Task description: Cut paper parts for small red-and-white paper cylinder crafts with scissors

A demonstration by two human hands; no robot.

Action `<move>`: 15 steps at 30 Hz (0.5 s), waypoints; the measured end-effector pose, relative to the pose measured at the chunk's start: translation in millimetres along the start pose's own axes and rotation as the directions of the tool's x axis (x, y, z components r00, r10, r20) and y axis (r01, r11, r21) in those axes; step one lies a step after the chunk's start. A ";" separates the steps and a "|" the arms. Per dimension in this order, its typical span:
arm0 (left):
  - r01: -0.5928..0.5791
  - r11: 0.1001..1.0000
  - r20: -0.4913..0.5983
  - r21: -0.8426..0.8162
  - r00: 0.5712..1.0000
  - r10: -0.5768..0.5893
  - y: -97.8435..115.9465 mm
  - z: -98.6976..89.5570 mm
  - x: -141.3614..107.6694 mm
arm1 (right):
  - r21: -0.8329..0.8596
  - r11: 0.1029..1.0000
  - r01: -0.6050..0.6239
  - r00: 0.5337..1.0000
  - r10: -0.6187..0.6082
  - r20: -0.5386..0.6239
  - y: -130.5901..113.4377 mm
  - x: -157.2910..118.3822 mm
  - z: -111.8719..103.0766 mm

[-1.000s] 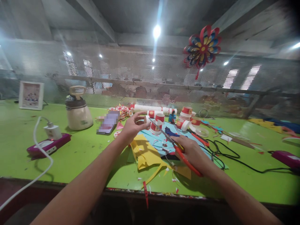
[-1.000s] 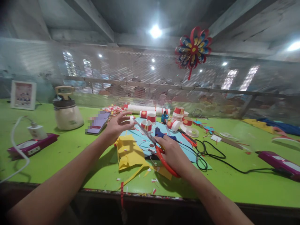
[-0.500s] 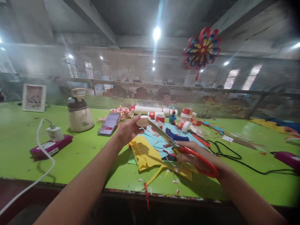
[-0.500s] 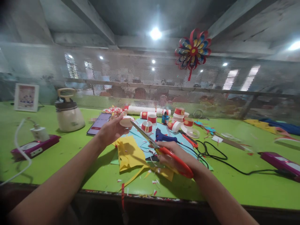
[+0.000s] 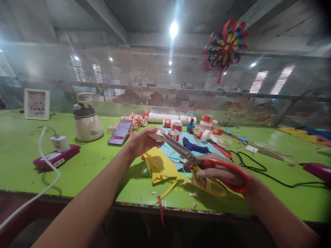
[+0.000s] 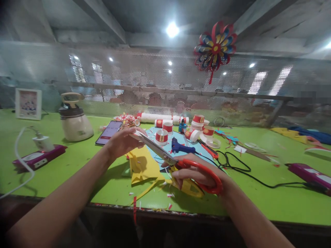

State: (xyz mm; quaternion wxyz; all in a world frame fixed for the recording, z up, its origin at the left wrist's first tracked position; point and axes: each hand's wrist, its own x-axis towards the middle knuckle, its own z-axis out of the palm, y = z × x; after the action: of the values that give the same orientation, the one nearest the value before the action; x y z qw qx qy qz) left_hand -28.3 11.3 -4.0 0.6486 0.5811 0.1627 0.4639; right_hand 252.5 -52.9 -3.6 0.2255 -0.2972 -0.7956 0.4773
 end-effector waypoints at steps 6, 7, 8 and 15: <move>0.009 1.000 0.071 0.026 0.997 -0.011 0.4 0.4 -1.7 | 0.151 0.987 -0.053 0.998 0.047 0.042 7.9 -0.5 0.2; 0.013 1.000 0.074 0.017 0.997 -0.014 -0.1 0.5 -1.6 | 0.188 0.980 -0.064 0.998 0.057 0.040 8.1 -0.5 0.7; 0.016 1.000 0.075 0.007 0.997 -0.017 -0.6 0.6 -1.6 | 0.221 0.972 -0.075 0.997 0.068 0.037 8.0 -0.6 1.1; 0.015 1.000 0.047 0.021 0.999 -0.016 -1.3 5.1 -2.7 | 0.245 0.966 -0.081 0.997 0.076 0.027 0.1 -2.2 2.4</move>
State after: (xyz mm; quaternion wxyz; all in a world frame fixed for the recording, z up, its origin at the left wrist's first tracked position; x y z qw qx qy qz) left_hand -25.3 6.2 -4.7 0.6497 0.5973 0.1566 0.4433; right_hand 252.6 -56.0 -4.9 0.2344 -0.2940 -0.7200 0.5832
